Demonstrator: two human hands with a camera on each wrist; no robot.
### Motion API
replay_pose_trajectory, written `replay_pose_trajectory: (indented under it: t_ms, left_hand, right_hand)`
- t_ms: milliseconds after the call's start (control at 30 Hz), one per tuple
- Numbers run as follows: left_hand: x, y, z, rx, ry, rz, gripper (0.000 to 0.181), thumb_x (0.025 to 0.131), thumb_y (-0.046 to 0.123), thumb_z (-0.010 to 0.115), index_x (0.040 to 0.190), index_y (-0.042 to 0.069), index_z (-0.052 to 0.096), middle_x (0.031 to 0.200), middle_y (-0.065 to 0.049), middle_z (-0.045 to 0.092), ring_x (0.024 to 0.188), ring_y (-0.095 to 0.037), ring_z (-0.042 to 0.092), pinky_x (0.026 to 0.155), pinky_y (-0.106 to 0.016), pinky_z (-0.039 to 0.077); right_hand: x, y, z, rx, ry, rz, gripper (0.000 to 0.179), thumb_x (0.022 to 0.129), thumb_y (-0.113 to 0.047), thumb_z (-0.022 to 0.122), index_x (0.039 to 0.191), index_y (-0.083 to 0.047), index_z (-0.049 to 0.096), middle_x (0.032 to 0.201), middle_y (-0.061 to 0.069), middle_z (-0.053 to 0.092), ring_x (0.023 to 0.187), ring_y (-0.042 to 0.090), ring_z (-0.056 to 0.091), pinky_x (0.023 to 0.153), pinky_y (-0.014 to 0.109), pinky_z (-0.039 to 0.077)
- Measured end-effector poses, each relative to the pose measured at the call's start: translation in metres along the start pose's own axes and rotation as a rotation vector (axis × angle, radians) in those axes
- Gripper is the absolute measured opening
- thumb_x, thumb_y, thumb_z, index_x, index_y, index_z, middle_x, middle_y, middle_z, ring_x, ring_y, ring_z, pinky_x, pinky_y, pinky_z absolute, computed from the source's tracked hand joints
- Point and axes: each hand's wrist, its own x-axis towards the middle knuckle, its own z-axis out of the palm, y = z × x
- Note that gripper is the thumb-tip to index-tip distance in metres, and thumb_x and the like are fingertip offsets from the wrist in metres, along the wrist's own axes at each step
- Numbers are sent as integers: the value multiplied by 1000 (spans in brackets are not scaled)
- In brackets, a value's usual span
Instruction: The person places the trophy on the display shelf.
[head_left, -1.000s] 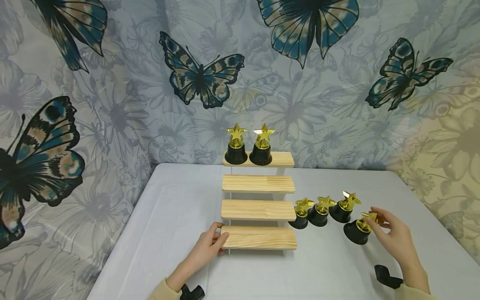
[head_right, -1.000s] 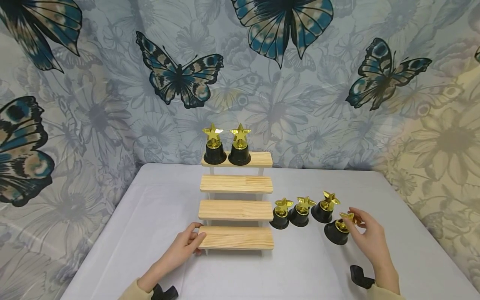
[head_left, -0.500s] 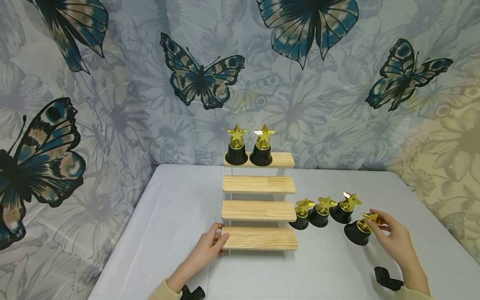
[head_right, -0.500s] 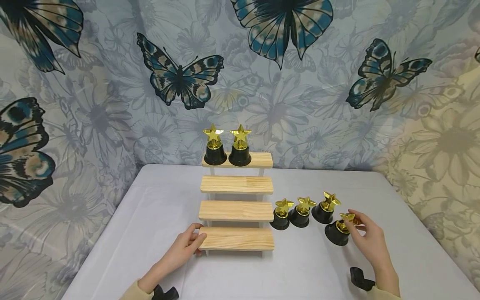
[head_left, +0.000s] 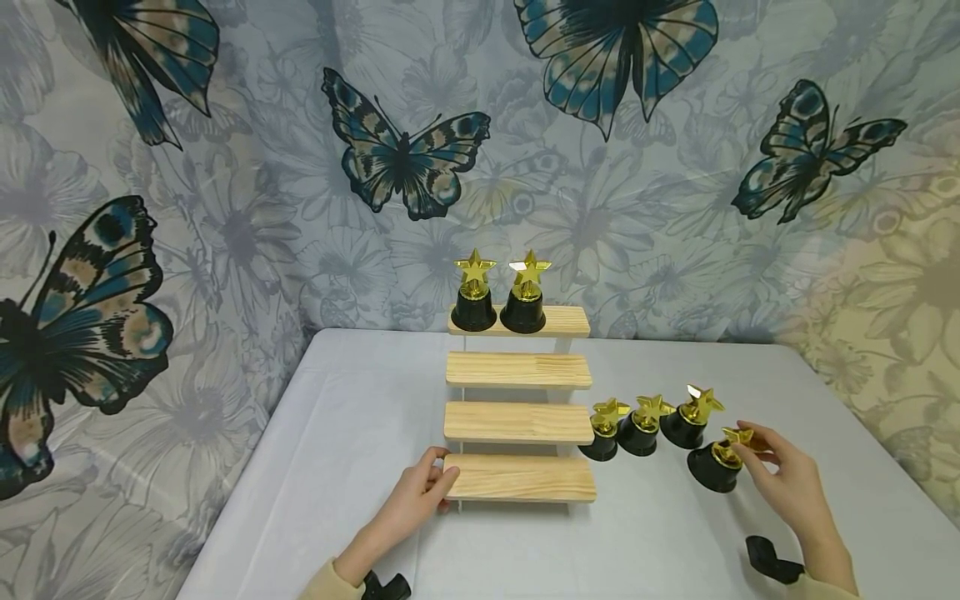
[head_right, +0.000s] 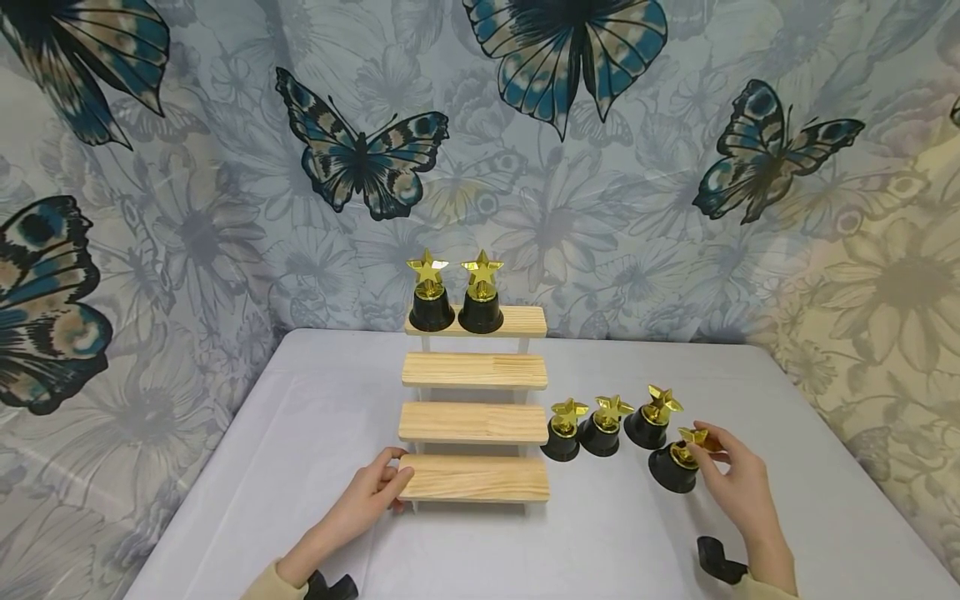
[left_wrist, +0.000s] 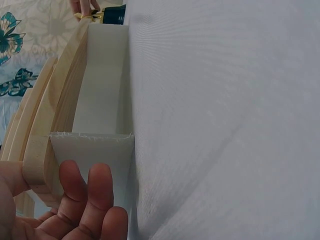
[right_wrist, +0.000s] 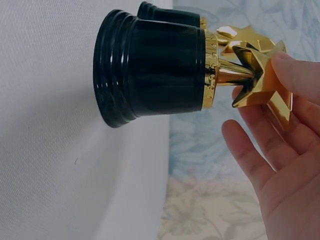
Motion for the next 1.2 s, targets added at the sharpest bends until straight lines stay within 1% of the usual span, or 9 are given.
replay_pose_trajectory:
  t_ms: [133, 200, 367, 467, 533, 833, 1033, 1133, 1200]
  left_hand:
    - [0, 0, 0, -1, -3, -1, 46, 99, 30, 46, 124, -8, 41, 68, 0, 58, 56, -15, 59, 52, -24, 47]
    - [0, 0, 0, -6, -4, -2, 45, 99, 29, 47, 124, -8, 41, 68, 0, 58, 56, -15, 59, 52, -24, 47]
    - [-1, 1, 0, -14, -5, 1, 45, 99, 29, 47, 124, -8, 41, 68, -1, 58, 56, -16, 59, 52, -24, 47]
    - [-1, 1, -1, -18, -5, 2, 46, 98, 29, 47, 125, -8, 40, 68, -2, 58, 56, -16, 59, 52, -24, 46]
    - [-1, 0, -1, -21, -4, 3, 46, 98, 29, 48, 125, -8, 40, 67, -2, 58, 56, -16, 59, 52, -24, 46]
    - [-2, 1, 0, -23, -4, 6, 45, 98, 29, 48, 125, -6, 40, 67, -3, 58, 56, -17, 59, 52, -24, 46]
    - [-2, 0, 0, -4, -2, 12, 46, 98, 31, 47, 124, -7, 41, 67, -2, 58, 55, -15, 59, 51, -23, 45]
    - [-1, -1, 0, 0, -4, 11, 46, 98, 32, 47, 124, -7, 41, 67, -2, 58, 55, -15, 59, 51, -24, 45]
    - [-1, -1, 0, -2, -5, 10, 46, 98, 31, 47, 124, -6, 41, 68, -2, 58, 55, -15, 59, 51, -24, 46]
  right_hand:
    - [0, -5, -1, 8, 18, -18, 35, 85, -12, 69, 119, -10, 60, 94, -21, 54, 83, -13, 47, 70, 1, 37]
    - [2, -15, -5, 6, 20, -26, 34, 85, -11, 69, 118, -9, 61, 92, -19, 54, 82, -14, 46, 69, 1, 37]
    - [13, -66, -27, 57, 15, -38, 33, 81, 1, 69, 113, 2, 61, 85, -9, 58, 80, -15, 46, 68, 1, 37]
    - [21, -96, -41, 63, 8, -51, 33, 79, 6, 68, 111, 6, 60, 83, -13, 57, 78, -15, 45, 69, 1, 37]
    - [25, -108, -46, 56, 9, -67, 34, 78, 8, 69, 111, 6, 60, 84, -19, 54, 78, -16, 45, 70, 2, 37]
    - [42, -131, -58, 71, 33, -164, 42, 73, 14, 69, 113, 5, 62, 89, -27, 53, 80, -19, 47, 70, 3, 37]
    - [55, -150, -63, 59, 12, -164, 41, 76, 8, 70, 116, 2, 62, 90, -27, 53, 82, -20, 46, 70, 5, 35]
    - [63, -159, -64, 45, 7, -171, 41, 77, 6, 70, 117, 0, 61, 91, -23, 54, 83, -19, 46, 71, 5, 35]
    - [69, -165, -64, 37, 1, -180, 42, 78, 4, 70, 119, -1, 61, 91, -15, 58, 85, -18, 45, 71, 6, 34]
